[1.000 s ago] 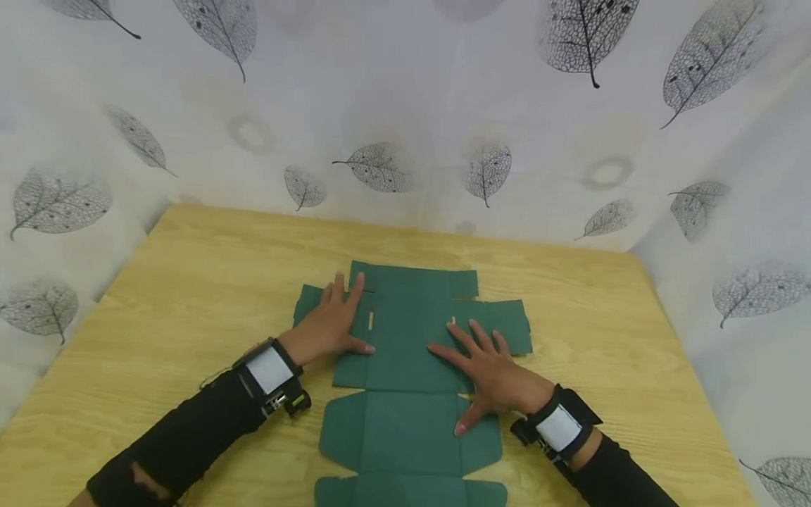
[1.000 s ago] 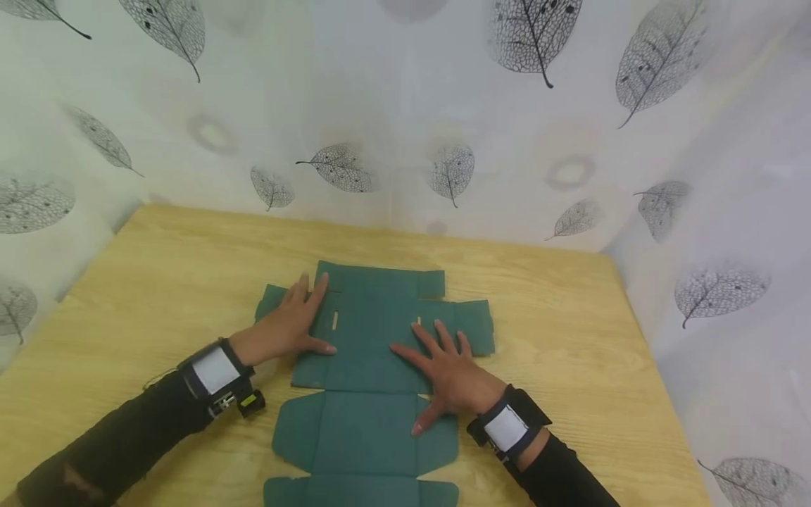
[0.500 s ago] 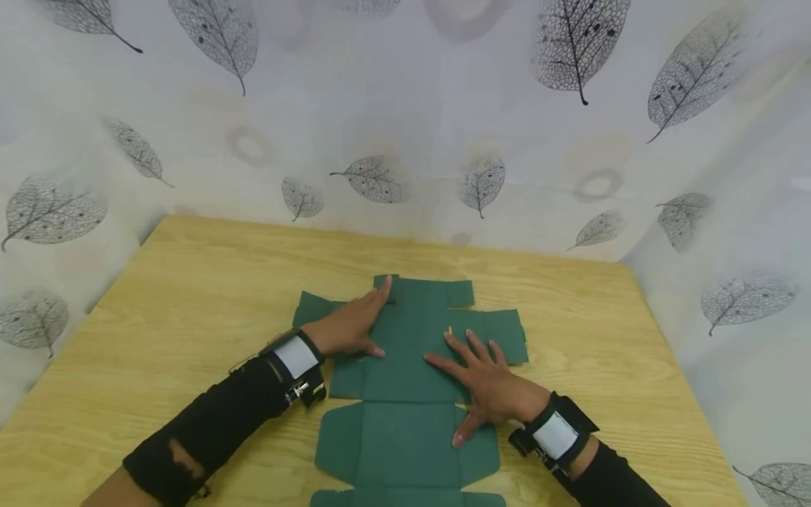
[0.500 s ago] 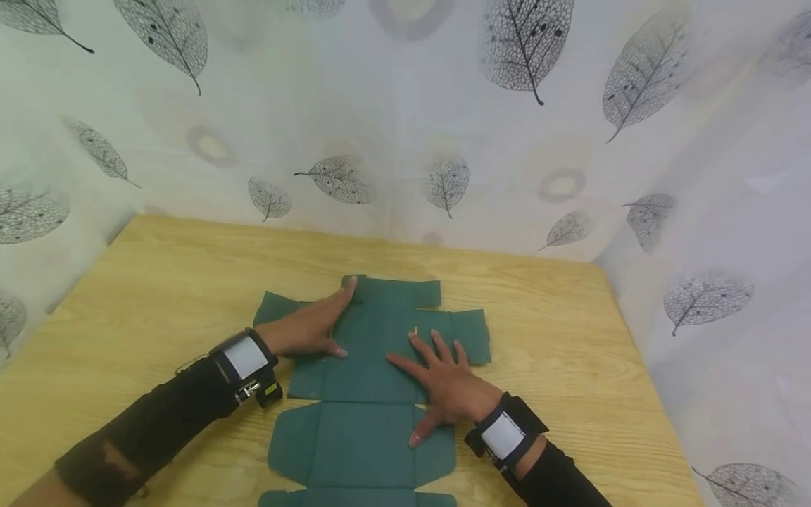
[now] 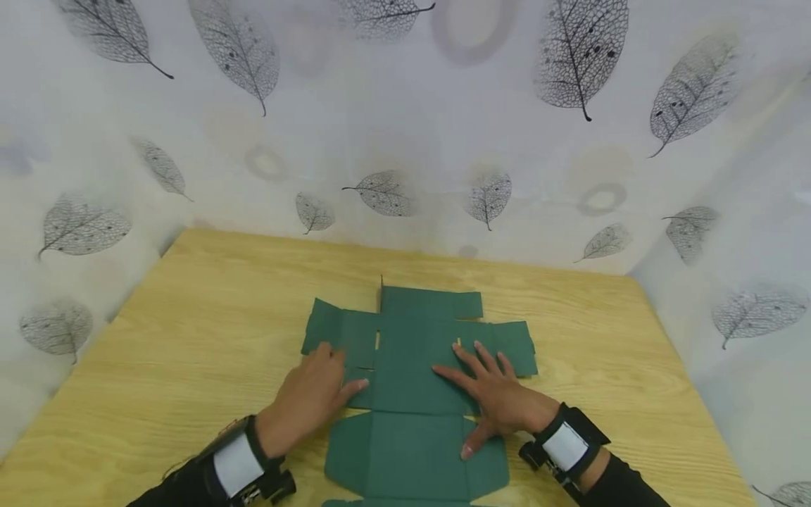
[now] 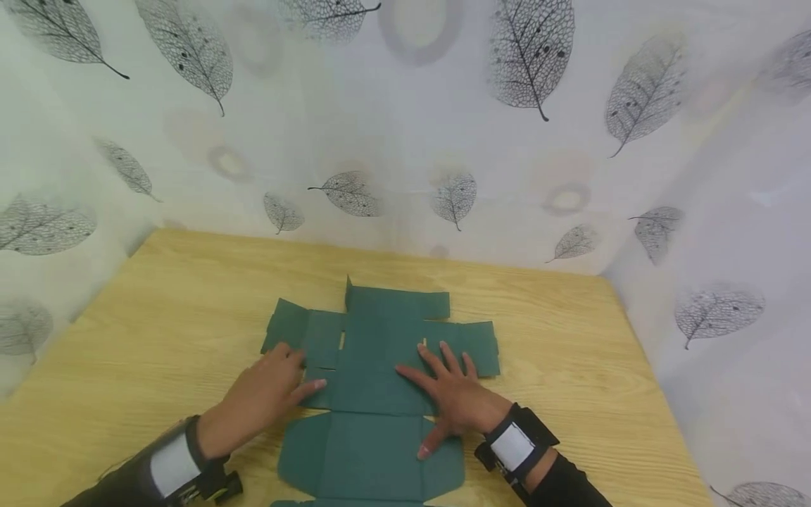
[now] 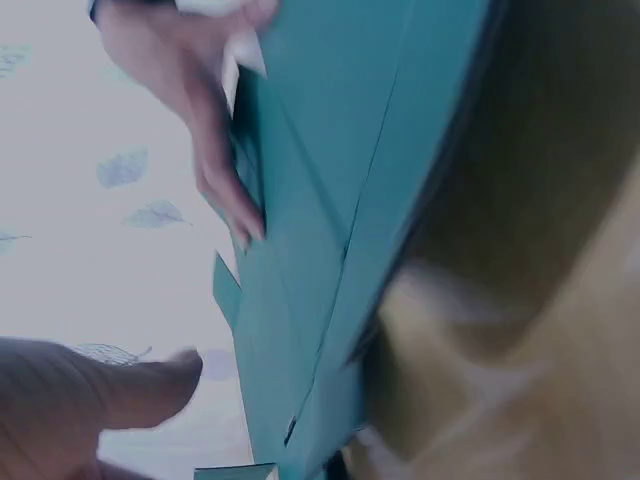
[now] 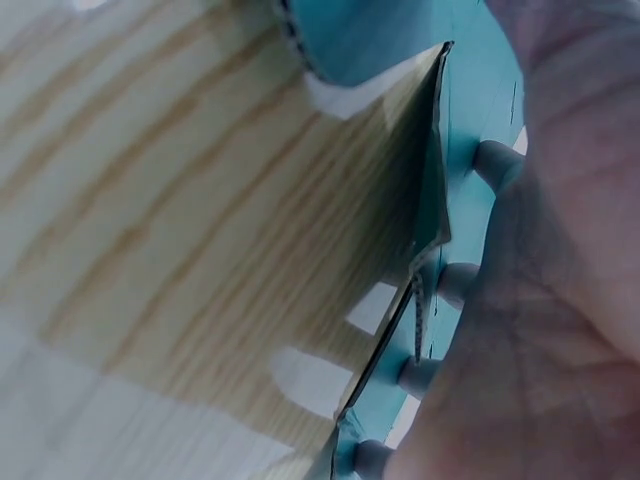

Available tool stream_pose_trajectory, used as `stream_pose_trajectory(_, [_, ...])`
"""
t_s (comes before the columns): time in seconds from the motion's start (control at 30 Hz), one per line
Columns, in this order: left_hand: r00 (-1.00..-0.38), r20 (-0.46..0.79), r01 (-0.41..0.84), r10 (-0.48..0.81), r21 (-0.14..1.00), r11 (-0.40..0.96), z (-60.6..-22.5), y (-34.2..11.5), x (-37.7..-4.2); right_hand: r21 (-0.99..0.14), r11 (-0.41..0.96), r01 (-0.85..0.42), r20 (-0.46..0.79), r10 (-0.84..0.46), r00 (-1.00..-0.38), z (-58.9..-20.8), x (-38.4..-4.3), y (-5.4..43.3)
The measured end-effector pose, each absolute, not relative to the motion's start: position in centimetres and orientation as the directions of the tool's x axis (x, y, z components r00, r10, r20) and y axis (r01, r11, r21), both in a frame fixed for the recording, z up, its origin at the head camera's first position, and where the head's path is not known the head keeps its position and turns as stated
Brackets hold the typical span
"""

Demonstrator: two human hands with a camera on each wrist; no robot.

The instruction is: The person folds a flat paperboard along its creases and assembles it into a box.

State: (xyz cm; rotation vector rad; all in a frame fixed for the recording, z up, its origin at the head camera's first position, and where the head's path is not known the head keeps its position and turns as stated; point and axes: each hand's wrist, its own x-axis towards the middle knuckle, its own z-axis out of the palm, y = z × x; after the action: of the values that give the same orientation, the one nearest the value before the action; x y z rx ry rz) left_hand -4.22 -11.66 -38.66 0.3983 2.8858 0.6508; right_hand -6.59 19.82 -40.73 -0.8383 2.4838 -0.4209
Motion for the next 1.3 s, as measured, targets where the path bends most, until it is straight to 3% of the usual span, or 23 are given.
stream_pose_trajectory(0.1, [-0.954, -0.142, 0.165, 0.264, 0.487, 0.858, -38.9, -11.8, -2.5, -0.421, 0.777, -0.467, -0.354, -0.615, -0.704, -40.5, -6.5, 19.9])
stream_pose_trajectory(0.27, [-0.917, -0.035, 0.32, 0.397, 0.529, 0.786, -40.0, -10.8, -0.7, -0.413, 0.778, -0.473, -0.359, -0.617, -0.7, -40.7, -6.5, 19.9])
stream_pose_trajectory(0.4, [-0.859, -0.012, 0.451, 0.512, 0.459, 0.766, -41.0, -9.7, -0.3, -0.418, 0.763, -0.492, -0.353, -0.636, -0.686, -41.0, -6.4, 19.8])
stream_pose_trajectory(0.57, [-0.834, -0.007, 0.525, 0.551, 0.296, 0.798, -41.5, -9.1, -0.4, -0.421, 0.766, -0.486, -0.364, -0.634, -0.683, -40.9, -6.5, 19.5])
stream_pose_trajectory(0.8, [-0.874, -0.002, 0.472, 0.486, 0.238, 0.849, -41.6, -8.9, -0.1, -0.402, 0.769, -0.497, -0.382, -0.634, -0.673, -40.0, -6.6, 19.7])
stream_pose_trajectory(0.93, [-0.897, 0.014, 0.438, 0.442, 0.16, 0.885, -42.0, -8.9, 0.3, -0.432, 0.753, -0.496, -0.382, -0.651, -0.656, -37.5, -7.5, 19.5])
stream_pose_trajectory(1.0, [-0.9, 0.034, 0.434, 0.434, 0.134, 0.891, -42.1, -8.9, 0.3, -0.417, 0.758, -0.502, -0.356, -0.644, -0.677, -35.6, -8.7, 19.0])
stream_pose_trajectory(1.13, [-0.914, 0.045, 0.404, 0.402, 0.155, 0.902, -42.2, -8.9, 0.2, -0.285, 0.813, -0.508, -0.283, -0.578, -0.765, -33.0, -11.8, 17.2])
stream_pose_trajectory(1.3, [-0.93, 0.004, 0.36, 0.366, 0.197, 0.912, -42.4, -8.7, 0.3, -0.19, 0.873, -0.448, -0.294, -0.486, -0.823, -35.2, -14.9, 15.5])
